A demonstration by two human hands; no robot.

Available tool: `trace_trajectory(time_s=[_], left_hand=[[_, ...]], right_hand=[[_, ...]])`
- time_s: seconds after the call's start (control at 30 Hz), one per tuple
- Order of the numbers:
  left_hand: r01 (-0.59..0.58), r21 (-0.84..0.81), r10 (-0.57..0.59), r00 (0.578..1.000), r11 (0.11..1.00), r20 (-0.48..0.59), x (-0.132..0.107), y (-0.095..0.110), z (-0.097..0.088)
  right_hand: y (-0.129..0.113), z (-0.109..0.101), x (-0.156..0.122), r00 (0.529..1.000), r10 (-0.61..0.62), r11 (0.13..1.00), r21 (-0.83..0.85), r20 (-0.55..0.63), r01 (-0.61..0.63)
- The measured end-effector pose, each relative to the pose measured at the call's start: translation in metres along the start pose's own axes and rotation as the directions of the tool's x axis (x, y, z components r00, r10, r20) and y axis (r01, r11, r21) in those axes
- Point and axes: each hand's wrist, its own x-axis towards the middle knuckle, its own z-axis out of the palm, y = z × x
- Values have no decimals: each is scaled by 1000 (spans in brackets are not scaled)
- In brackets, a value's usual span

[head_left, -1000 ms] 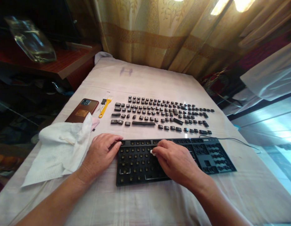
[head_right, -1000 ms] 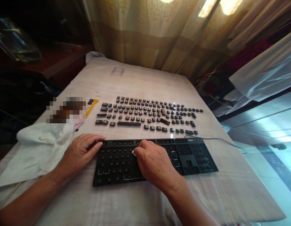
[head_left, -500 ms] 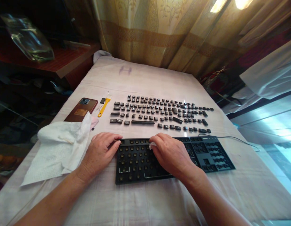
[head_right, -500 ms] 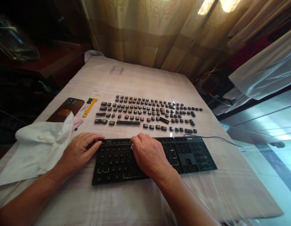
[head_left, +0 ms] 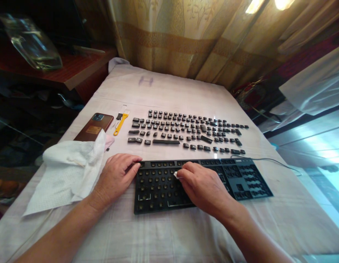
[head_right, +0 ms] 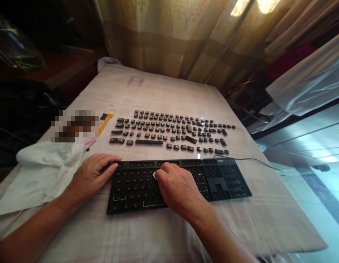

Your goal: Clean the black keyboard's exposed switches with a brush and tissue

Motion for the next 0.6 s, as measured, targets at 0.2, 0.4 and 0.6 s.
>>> trace_trajectory(time_s=[0.2, 0.4, 0.6], left_hand=[[15, -12, -15, 1000, 1000, -4, 0, -2, 1], [55, -6, -56, 998, 998, -31, 0, -1, 1], [114, 10, -114, 993, 993, -20, 9, 6, -2]], right_hand=[[9, -2, -7, 997, 74, 997, 24, 3, -74], [33, -1, -23, 981, 128, 967, 238, -148, -90], [44, 10, -27, 924, 236, 909, 404, -301, -101]])
